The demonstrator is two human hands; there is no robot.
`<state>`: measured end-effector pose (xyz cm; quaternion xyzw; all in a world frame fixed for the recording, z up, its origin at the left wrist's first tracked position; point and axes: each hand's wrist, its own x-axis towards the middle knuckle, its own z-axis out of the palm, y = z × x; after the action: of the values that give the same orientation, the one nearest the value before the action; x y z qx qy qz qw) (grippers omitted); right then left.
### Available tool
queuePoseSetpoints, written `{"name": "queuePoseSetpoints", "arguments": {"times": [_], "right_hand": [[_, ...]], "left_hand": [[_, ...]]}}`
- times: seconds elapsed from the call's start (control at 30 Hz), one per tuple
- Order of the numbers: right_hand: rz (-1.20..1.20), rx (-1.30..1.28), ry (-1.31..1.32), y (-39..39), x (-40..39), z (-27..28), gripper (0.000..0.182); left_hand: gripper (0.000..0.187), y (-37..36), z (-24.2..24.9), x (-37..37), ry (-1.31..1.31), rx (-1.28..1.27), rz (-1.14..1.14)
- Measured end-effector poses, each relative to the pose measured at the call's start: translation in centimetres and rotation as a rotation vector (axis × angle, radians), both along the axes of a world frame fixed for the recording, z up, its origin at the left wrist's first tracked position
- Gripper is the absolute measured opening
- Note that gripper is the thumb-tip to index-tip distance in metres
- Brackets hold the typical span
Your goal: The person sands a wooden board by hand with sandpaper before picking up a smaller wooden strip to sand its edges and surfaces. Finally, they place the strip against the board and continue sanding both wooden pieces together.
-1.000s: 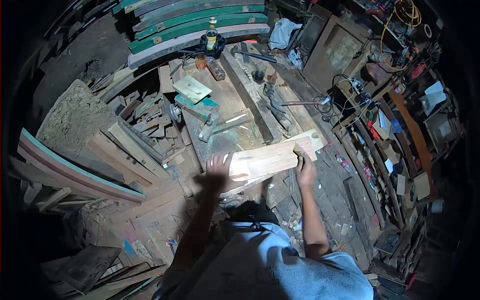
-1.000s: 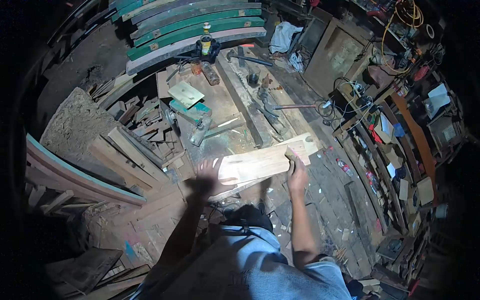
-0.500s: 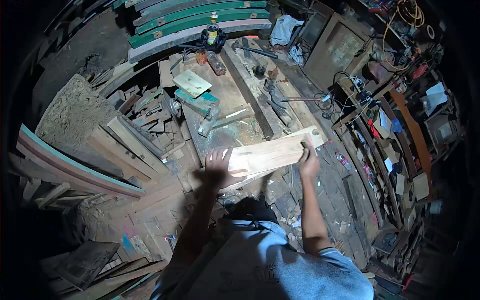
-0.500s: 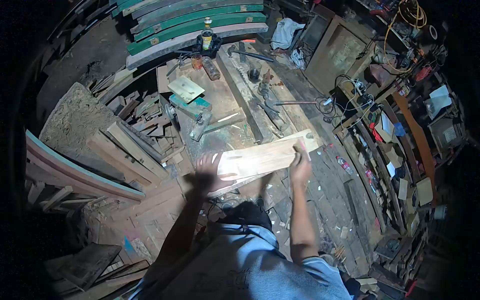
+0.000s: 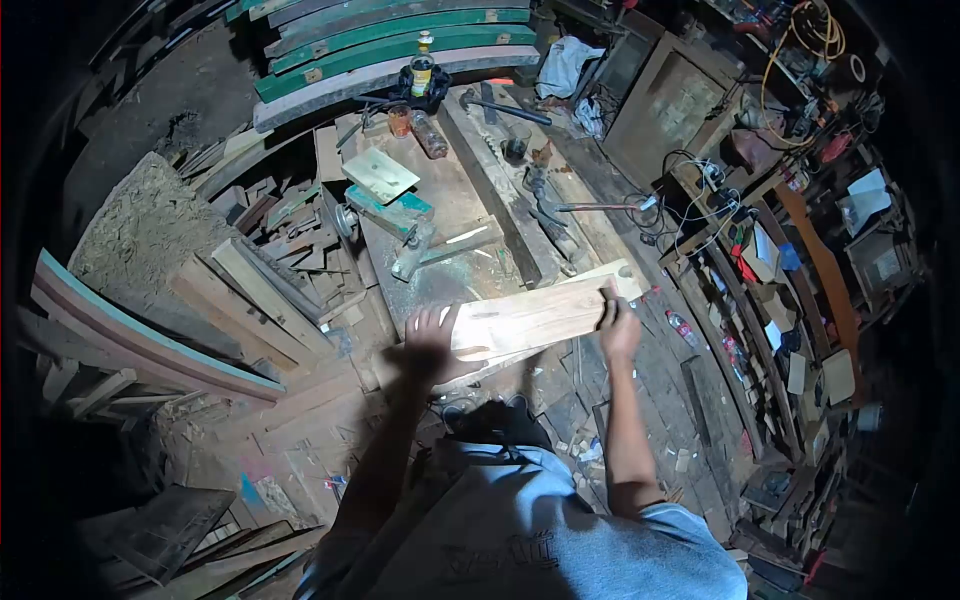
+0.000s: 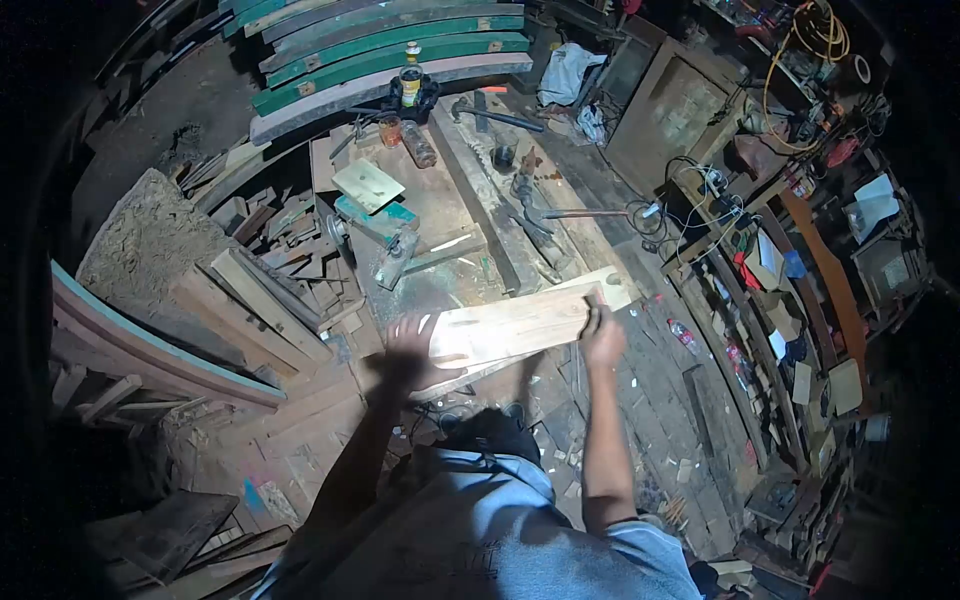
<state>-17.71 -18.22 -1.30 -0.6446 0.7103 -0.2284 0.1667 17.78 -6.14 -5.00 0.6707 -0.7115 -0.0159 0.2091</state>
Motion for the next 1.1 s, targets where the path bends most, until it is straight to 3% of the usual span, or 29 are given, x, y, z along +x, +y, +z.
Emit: {"name": "queuePoseSetpoints", "arguments": {"times": [0.03,0.07,0.1,0.17,0.2,0.27,0.33,0.4,0.5,0.57,0.6,0.63,0.67,0.7,0.8,0.87,0.93,1.0,1.03,1.1], "right_hand": [[-0.016,-0.046,-0.036,0.5,2.2,0.2,0.030],[0.129,-0.284,-0.260,2.0,4.7,-2.9,0.029],[0.301,-0.387,-0.079,3.3,5.8,-6.6,0.029],[0.490,-0.097,-0.253,9.7,11.4,-1.9,0.030],[0.823,-0.194,-0.232,10.5,10.9,-4.1,0.029],[0.843,-0.101,-0.314,9.2,8.8,-4.0,0.028],[0.650,-0.223,-0.176,4.6,4.0,-4.4,0.027],[0.335,-0.256,-0.252,0.5,-0.1,-3.3,0.027],[0.062,-0.232,-0.084,0.1,-1.2,-3.0,0.027],[0.156,-0.411,-0.097,2.7,2.4,-5.7,0.027],[0.264,-0.384,-0.224,4.9,5.1,-5.9,0.027],[0.391,-0.298,-0.128,7.6,7.0,-6.0,0.029],[0.555,-0.287,-0.137,10.0,9.2,-5.3,0.042],[0.754,-0.180,-0.236,11.2,9.8,-5.4,0.043],[0.927,-0.079,-0.186,7.8,6.4,-3.3,0.038],[0.553,-0.086,-0.242,3.8,1.8,-4.2,0.032],[0.315,-0.279,-0.191,0.1,-2.4,-3.0,0.029],[-0.075,-0.017,-0.092,-0.8,-4.1,-1.3,0.031],[-0.125,-0.011,-0.083,-0.5,-3.3,-0.7,0.031],[0.140,-0.343,-0.386,1.8,0.6,-2.6,0.028]], "left_hand": [[0.125,-0.1,-0.4,0.1,0.011,-0.012,-0.006],[0.125,-0.2,-0.6,0.1,0.023,-0.024,-0.010],[0.125,-0.3,-0.4,0.2,0.022,-0.036,-0.014],[0.124,-0.1,-0.3,0.3,0.021,-0.051,-0.020],[0.124,0.0,-0.3,0.2,0.018,-0.048,-0.011],[0.124,-0.2,-0.4,0.0,0.011,-0.042,0.003],[0.124,-0.1,-0.8,-0.1,0.013,-0.029,0.016],[0.125,-0.2,-1.5,0.1,0.015,-0.011,0.017],[0.124,-0.1,-0.3,0.4,0.005,-0.055,-0.013],[0.126,-0.4,-0.5,0.2,0.025,0.017,0.011],[0.125,-0.4,-0.6,0.1,0.036,-0.010,0.009],[0.124,-0.5,-0.6,0.2,0.043,-0.034,0.005],[0.123,-0.3,-0.8,0.2,0.048,-0.056,-0.005],[0.123,0.0,-1.1,0.1,0.033,-0.044,-0.005],[0.123,-0.4,-1.5,0.2,-0.027,-0.037,-0.008],[0.126,-0.1,-0.7,0.1,-0.049,-0.060,0.010],[0.126,-0.4,-0.9,0.1,-0.028,-0.043,0.015],[0.124,-0.7,-0.8,0.2,-0.021,-0.038,0.027],[0.124,-0.5,-0.4,0.2,-0.011,-0.020,0.026],[0.122,-0.4,-0.3,0.1,0.016,-0.043,0.013]]}}
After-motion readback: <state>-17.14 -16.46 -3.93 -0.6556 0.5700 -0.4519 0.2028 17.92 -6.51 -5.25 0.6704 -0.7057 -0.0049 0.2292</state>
